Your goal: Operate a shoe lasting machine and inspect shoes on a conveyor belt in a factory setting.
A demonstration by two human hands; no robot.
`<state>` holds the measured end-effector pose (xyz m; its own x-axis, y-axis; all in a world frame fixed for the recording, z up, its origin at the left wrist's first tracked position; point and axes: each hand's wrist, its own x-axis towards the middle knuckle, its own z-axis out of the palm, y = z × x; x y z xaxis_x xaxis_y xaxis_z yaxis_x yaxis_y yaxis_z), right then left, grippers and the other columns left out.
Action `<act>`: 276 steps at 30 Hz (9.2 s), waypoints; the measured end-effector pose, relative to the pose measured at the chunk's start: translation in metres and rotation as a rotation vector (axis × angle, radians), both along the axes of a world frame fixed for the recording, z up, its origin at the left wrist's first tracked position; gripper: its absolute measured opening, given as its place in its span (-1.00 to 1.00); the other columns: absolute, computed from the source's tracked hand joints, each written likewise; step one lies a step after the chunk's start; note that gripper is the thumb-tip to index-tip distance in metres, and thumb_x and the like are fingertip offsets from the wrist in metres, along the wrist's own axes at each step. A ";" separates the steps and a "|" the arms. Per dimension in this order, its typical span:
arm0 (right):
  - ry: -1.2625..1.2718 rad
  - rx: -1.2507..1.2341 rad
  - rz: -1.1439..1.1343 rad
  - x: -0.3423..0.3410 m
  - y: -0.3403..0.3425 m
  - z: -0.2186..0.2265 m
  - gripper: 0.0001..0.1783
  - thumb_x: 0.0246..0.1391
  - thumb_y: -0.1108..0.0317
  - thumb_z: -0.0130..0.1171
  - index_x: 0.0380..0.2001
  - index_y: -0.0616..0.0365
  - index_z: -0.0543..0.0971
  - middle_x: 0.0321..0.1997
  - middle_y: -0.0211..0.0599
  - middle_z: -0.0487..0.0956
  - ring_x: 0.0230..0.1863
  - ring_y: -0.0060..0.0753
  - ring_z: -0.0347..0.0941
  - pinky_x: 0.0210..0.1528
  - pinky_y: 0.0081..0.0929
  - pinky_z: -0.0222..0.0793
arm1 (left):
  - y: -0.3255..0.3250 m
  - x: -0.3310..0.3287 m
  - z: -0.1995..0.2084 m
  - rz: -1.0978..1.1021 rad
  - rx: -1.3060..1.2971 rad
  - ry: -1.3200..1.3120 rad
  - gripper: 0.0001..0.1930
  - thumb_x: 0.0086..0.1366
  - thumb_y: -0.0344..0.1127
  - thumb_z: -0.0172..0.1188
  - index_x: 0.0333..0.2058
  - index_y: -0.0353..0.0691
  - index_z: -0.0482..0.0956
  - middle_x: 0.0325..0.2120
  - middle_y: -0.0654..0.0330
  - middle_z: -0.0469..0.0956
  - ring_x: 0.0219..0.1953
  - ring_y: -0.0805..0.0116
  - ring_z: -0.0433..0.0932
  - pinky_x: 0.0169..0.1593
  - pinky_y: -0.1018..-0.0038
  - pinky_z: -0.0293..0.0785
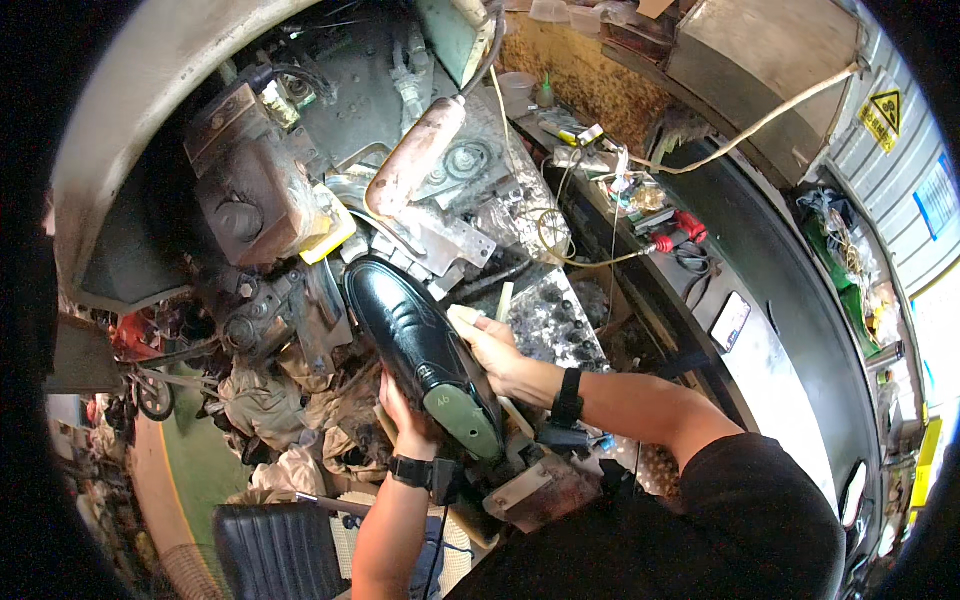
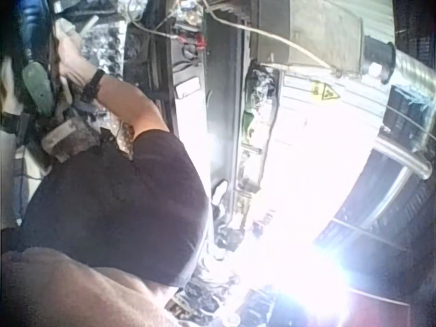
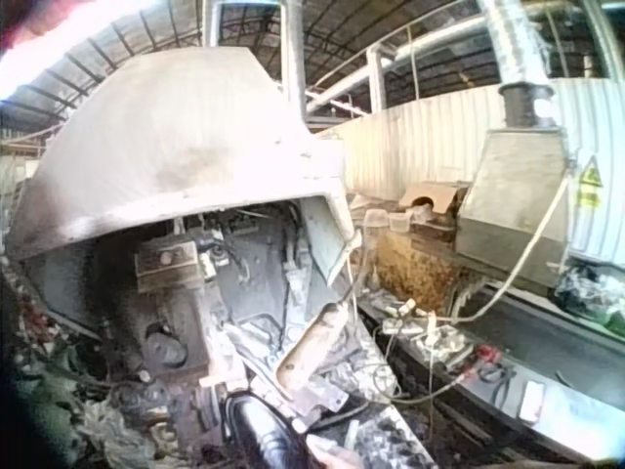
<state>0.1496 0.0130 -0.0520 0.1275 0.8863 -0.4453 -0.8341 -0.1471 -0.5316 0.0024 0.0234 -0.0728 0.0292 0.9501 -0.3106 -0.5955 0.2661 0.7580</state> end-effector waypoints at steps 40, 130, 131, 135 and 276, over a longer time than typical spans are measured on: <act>-1.479 0.105 0.289 0.099 -0.112 -0.015 -0.74 0.20 0.36 0.21 -0.11 0.29 0.61 -0.41 -0.26 0.70 -0.43 -0.62 0.60 -0.35 -0.55 0.54 | -0.074 -0.129 -0.032 -0.006 0.112 0.541 -0.73 0.39 -0.37 0.17 -0.04 -0.47 0.54 -0.13 0.05 0.62 -0.08 0.30 0.62 0.08 0.45 0.52; -1.028 0.138 -0.044 0.191 -0.265 0.007 -0.57 0.37 0.50 -0.14 0.27 0.10 0.36 -0.44 -0.51 0.46 -0.49 -0.71 0.31 -0.47 -0.67 0.28 | -0.107 0.034 0.069 0.057 0.927 1.201 0.06 0.03 -0.43 0.45 0.40 -0.32 -0.09 0.32 -0.13 0.07 0.34 0.03 0.13 0.37 0.22 0.03; -1.042 0.117 -0.030 0.193 -0.263 0.007 -0.58 0.38 0.46 -0.14 0.27 0.10 0.36 -0.51 -0.53 0.43 -0.54 -0.71 0.30 -0.51 -0.67 0.25 | -0.108 0.032 0.071 0.075 0.915 1.193 0.06 0.03 -0.43 0.45 0.40 -0.32 -0.09 0.32 -0.13 0.07 0.34 0.03 0.13 0.37 0.22 0.03; -1.138 0.038 0.012 0.196 -0.247 0.020 -0.57 0.40 0.40 -0.10 0.29 0.11 0.35 -0.62 -0.54 0.38 -0.65 -0.69 0.24 -0.58 -0.65 0.20 | -0.106 0.010 0.067 -0.032 0.854 1.093 -0.06 0.15 -0.43 0.39 0.39 -0.31 -0.03 0.30 -0.09 0.19 0.32 0.09 0.22 0.35 0.24 0.13; -0.345 -1.322 -1.714 0.014 -0.737 -0.185 -0.37 0.01 0.31 -0.03 0.23 0.04 0.48 -0.55 -0.25 0.61 -0.45 -0.45 0.55 -0.26 -0.39 0.50 | -0.437 0.515 -0.108 -2.310 1.917 0.685 -0.57 0.36 -0.13 0.13 0.04 -0.34 0.56 -0.01 -0.13 0.58 0.09 -0.02 0.51 0.20 0.26 0.37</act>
